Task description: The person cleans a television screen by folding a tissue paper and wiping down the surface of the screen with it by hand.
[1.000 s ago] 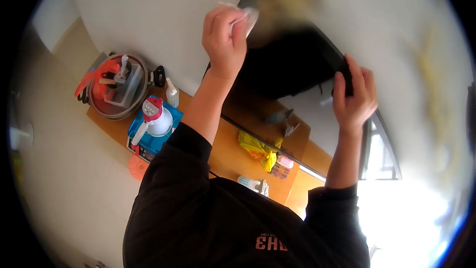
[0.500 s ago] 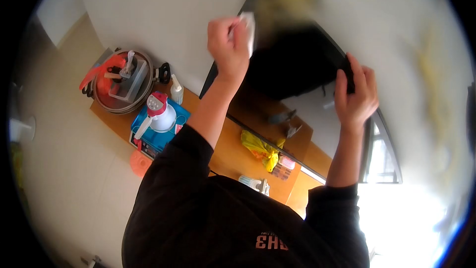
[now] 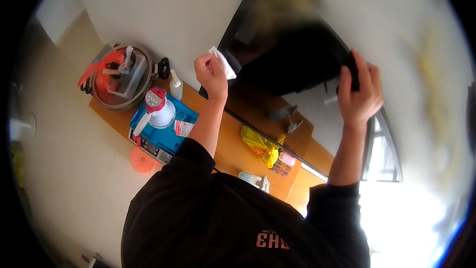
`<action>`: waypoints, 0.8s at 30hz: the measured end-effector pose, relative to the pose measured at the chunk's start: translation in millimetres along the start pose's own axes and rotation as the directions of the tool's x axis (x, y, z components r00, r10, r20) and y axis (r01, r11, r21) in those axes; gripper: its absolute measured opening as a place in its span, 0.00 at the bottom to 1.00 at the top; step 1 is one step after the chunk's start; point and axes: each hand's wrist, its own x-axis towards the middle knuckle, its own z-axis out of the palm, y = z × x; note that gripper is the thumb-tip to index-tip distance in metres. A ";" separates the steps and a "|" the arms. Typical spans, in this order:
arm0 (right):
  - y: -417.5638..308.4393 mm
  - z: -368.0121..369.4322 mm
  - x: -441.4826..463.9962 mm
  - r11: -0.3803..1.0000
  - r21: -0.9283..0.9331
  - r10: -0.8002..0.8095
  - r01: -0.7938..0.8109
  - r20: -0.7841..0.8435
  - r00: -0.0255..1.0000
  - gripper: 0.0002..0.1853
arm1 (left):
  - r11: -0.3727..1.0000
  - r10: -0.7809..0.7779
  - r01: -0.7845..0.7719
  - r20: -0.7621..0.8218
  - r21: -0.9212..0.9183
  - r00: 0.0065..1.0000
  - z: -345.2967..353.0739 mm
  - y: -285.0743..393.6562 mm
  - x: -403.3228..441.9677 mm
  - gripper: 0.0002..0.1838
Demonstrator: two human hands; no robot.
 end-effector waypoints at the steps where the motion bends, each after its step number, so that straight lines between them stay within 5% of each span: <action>1: 0.3 0.4 0.4 1.000 0.001 -0.007 0.007 -0.007 1.000 0.16 | 0.993 -0.108 0.106 -0.039 -0.044 0.993 -1.8 4.5 -1.2 0.05; 7: 1.6 1.5 -0.8 0.999 -0.023 -0.030 0.029 -0.008 1.000 0.16 | 0.999 0.043 -0.044 -0.022 -0.028 0.999 41.8 81.6 23.9 0.07; 10: 6.0 2.2 -2.8 0.995 -0.028 -0.097 0.096 -0.004 0.995 0.15 | 0.925 0.381 -0.380 -0.042 0.017 0.924 64.1 107.7 42.7 0.06; 12: 6.0 5.1 -7.2 0.998 0.003 -0.058 0.058 -0.023 0.998 0.14 | 0.932 0.355 -0.357 -0.041 -0.064 0.934 64.3 115.6 44.8 0.06; 14: 14.9 15.1 -9.9 0.995 0.020 -0.099 0.101 -0.050 0.994 0.13 | 0.934 0.348 -0.352 0.061 0.068 0.936 47.2 110.8 46.2 0.05; 18: 18.4 16.6 -13.3 0.992 -0.078 -0.101 0.099 -0.021 0.995 0.12 | 0.966 0.218 -0.212 -0.029 0.148 0.975 18.1 43.4 15.8 0.05; 22: 19.0 18.7 -14.7 0.995 -0.043 -0.093 0.092 -0.023 0.995 0.12 | 0.969 -0.218 0.232 -0.145 0.086 0.965 -19.3 -25.8 -26.2 0.05; 24: 20.6 18.4 -16.2 0.996 -0.035 -0.080 0.080 -0.003 0.997 0.13 | 0.948 -0.264 0.291 -0.187 0.132 0.946 -28.2 -52.9 -38.1 0.07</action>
